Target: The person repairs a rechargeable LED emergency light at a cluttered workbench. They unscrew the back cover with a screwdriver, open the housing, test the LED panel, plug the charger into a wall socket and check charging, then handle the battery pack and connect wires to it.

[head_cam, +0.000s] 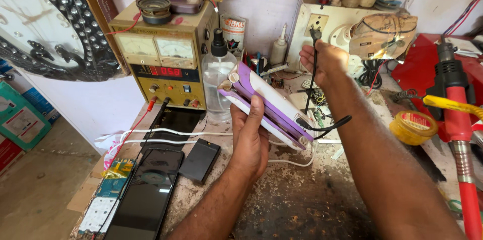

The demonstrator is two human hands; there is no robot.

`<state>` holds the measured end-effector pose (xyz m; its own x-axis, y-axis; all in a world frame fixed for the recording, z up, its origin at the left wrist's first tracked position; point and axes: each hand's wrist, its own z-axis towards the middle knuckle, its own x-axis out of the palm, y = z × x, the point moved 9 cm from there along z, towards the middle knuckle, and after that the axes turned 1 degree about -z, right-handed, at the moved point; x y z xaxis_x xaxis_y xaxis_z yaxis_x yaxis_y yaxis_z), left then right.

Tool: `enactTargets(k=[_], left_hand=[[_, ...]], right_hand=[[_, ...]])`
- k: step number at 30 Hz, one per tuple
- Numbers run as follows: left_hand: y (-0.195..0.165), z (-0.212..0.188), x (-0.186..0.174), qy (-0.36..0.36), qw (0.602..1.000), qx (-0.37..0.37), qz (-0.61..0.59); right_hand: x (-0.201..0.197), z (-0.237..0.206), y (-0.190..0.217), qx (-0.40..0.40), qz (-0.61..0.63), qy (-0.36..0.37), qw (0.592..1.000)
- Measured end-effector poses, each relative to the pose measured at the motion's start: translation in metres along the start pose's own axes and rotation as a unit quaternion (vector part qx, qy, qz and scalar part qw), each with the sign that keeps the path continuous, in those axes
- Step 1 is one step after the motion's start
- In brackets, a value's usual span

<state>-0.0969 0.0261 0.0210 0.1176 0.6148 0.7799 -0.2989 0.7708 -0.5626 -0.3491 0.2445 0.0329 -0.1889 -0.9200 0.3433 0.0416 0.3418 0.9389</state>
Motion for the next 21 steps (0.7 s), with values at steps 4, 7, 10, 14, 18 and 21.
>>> enactTargets(k=[4,7,10,14,18,21], left_hand=[[-0.002,0.002,-0.002,-0.005,1.000,0.000,0.023],[-0.004,0.002,-0.002,-0.001,1.000,0.004,0.027],[-0.005,0.003,-0.003,-0.003,1.000,-0.003,0.030],[-0.010,0.003,0.000,0.002,0.999,0.005,0.042],[-0.011,0.001,0.002,0.003,0.999,0.009,0.034],[-0.008,0.001,0.001,0.003,0.999,0.005,0.032]], right_hand=[[0.000,0.009,0.005,-0.008,-0.020,0.028,0.999],[-0.002,0.017,0.005,0.002,-0.041,0.015,0.999],[0.001,0.023,0.005,0.017,-0.042,0.005,0.999],[0.007,0.023,0.004,0.033,-0.048,0.000,0.998],[0.008,0.024,0.006,0.013,-0.032,0.013,0.999],[0.009,0.026,0.009,0.005,-0.032,0.017,0.999]])
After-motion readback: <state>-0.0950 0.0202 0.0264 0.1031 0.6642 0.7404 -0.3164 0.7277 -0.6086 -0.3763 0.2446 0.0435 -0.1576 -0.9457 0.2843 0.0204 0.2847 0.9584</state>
